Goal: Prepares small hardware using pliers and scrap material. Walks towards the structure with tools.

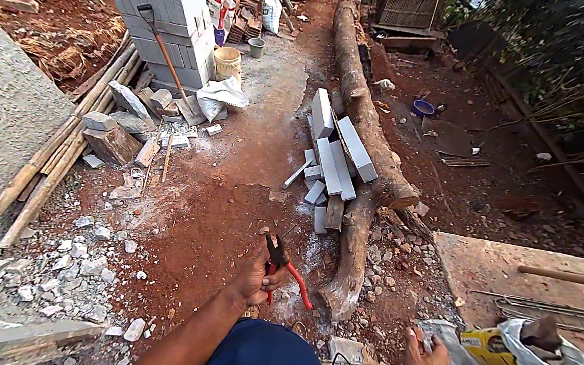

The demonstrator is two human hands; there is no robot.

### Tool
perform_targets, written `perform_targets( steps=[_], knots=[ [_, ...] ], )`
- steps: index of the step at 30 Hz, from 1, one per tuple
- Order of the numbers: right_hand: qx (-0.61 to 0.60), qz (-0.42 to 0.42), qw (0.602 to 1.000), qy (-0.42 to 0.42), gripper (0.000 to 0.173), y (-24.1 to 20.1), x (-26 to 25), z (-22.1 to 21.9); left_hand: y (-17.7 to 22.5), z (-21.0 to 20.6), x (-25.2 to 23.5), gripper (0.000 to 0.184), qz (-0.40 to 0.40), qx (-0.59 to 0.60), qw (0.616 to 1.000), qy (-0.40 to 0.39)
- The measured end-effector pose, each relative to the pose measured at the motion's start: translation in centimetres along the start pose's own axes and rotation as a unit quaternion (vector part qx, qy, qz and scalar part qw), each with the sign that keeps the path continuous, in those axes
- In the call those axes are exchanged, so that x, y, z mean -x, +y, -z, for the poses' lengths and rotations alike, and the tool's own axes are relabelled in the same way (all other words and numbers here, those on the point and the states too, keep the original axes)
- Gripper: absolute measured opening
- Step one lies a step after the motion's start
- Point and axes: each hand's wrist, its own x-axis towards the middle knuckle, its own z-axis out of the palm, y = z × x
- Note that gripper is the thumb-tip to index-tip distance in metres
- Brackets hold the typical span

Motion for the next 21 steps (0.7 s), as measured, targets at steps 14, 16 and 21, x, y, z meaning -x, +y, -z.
perform_targets(
  steps=[14, 16, 21],
  knots=[
    [-0.247, 0.428, 0.817, -0.295, 0.037, -20.6, 9.9, -6.9, -2.5, -0.1, -1.7, 0.020, -0.166, -0.318, 0.931, 0.065],
    [-0.329, 0.409, 0.789, -0.320, 0.034, -20.9, 10.7, -7.3, -2.0, 0.3, -1.5, 0.019, -0.195, -0.342, 0.915, 0.090],
    [-0.441, 0.326, 0.701, -0.456, 0.032, -21.2, 10.8, -7.6, 0.1, 0.9, -0.7, 0.017, -0.197, -0.333, 0.912, 0.135]
  ],
)
